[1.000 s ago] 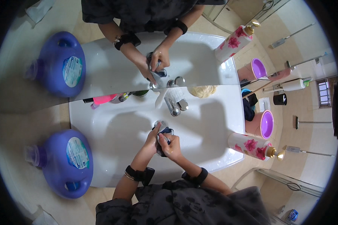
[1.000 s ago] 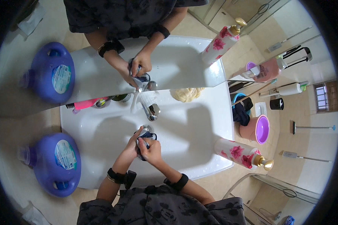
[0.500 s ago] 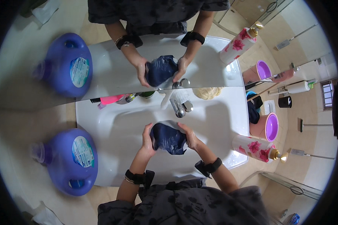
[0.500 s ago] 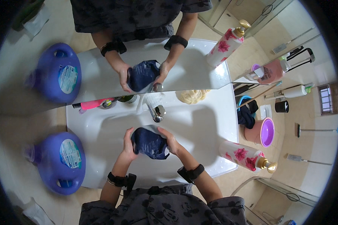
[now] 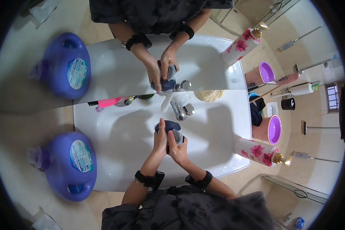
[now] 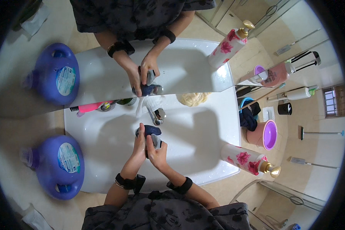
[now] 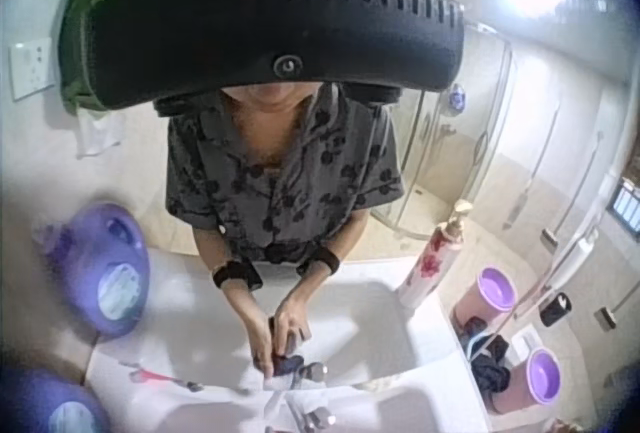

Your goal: The person is washing a blue beanie and a white cloth by hand in a bathroom sink using soap and water.

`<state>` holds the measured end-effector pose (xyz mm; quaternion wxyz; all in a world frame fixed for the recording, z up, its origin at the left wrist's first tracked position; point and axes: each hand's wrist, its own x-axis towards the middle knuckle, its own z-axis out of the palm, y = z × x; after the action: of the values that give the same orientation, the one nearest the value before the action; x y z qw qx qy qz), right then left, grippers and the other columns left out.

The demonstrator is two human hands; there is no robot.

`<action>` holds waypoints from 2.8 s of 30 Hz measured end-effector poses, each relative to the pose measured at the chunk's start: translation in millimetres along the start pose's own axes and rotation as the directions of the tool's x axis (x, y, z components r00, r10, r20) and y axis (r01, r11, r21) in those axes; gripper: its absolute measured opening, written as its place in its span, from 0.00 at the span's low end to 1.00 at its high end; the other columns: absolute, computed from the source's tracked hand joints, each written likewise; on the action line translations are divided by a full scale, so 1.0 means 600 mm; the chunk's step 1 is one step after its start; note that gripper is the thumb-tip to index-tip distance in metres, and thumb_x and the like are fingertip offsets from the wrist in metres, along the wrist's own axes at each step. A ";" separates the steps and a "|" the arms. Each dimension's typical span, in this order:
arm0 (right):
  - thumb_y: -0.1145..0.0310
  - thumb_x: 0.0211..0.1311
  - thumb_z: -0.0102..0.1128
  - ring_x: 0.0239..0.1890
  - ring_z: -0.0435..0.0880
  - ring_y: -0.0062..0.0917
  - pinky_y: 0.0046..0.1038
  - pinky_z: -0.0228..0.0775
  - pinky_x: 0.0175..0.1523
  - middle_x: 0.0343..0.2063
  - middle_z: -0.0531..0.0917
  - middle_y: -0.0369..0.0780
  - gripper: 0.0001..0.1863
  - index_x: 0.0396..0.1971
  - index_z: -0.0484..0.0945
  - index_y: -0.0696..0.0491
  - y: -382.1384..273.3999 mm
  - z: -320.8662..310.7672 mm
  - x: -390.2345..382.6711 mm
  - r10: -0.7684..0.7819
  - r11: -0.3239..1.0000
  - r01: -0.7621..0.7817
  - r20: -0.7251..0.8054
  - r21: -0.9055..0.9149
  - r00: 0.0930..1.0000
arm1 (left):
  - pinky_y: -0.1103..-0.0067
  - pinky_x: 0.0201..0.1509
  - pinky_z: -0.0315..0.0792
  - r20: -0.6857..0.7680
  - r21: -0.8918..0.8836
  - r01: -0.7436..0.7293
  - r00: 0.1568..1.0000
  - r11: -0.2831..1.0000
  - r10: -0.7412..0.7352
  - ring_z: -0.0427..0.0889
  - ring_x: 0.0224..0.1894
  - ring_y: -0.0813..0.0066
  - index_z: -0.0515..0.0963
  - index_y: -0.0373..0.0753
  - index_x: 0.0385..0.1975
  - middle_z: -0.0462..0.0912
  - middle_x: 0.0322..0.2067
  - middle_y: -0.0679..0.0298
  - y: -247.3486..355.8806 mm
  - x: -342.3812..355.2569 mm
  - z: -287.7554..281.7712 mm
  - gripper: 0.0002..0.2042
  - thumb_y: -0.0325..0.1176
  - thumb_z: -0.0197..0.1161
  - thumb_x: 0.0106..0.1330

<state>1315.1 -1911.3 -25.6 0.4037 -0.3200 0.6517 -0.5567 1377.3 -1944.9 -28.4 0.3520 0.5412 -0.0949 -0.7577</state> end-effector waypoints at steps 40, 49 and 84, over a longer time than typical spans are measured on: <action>0.54 0.57 0.45 0.28 0.73 0.48 0.38 0.64 0.33 0.24 0.74 0.57 0.22 0.27 0.74 0.62 0.019 -0.088 0.051 0.186 0.743 0.005 0.213 -0.670 0.959 | 0.79 0.37 0.65 0.004 0.413 -0.039 0.999 0.910 0.041 0.73 0.33 0.76 0.73 0.32 0.36 0.76 0.31 0.61 -0.038 -0.009 -0.007 0.25 0.52 0.43 0.61; 0.61 0.54 0.55 0.38 0.71 0.19 0.24 0.64 0.41 0.35 0.73 0.42 0.34 0.55 0.51 0.62 -0.050 -0.110 0.028 0.430 0.902 -0.290 0.726 -0.320 0.537 | 0.83 0.39 0.65 0.192 -0.077 -0.026 0.981 0.997 0.041 0.72 0.32 0.78 0.69 0.38 0.36 0.72 0.28 0.67 -0.023 -0.034 -0.034 0.13 0.36 0.52 0.53; 0.67 0.48 0.54 0.30 0.77 0.38 0.34 0.67 0.32 0.26 0.78 0.45 0.08 0.27 0.73 0.54 -0.048 -0.117 0.044 0.199 0.688 0.372 0.656 -0.623 0.728 | 0.83 0.41 0.67 0.433 0.470 -0.567 0.816 0.676 0.384 0.74 0.35 0.78 0.62 0.36 0.53 0.74 0.34 0.59 0.044 -0.072 -0.061 0.30 0.15 0.55 0.45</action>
<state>1239.7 -1906.6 1.9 0.4244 -0.6645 0.6036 -0.1180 1428.7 -1928.0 3.7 0.3384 0.4564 -0.5119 -0.6443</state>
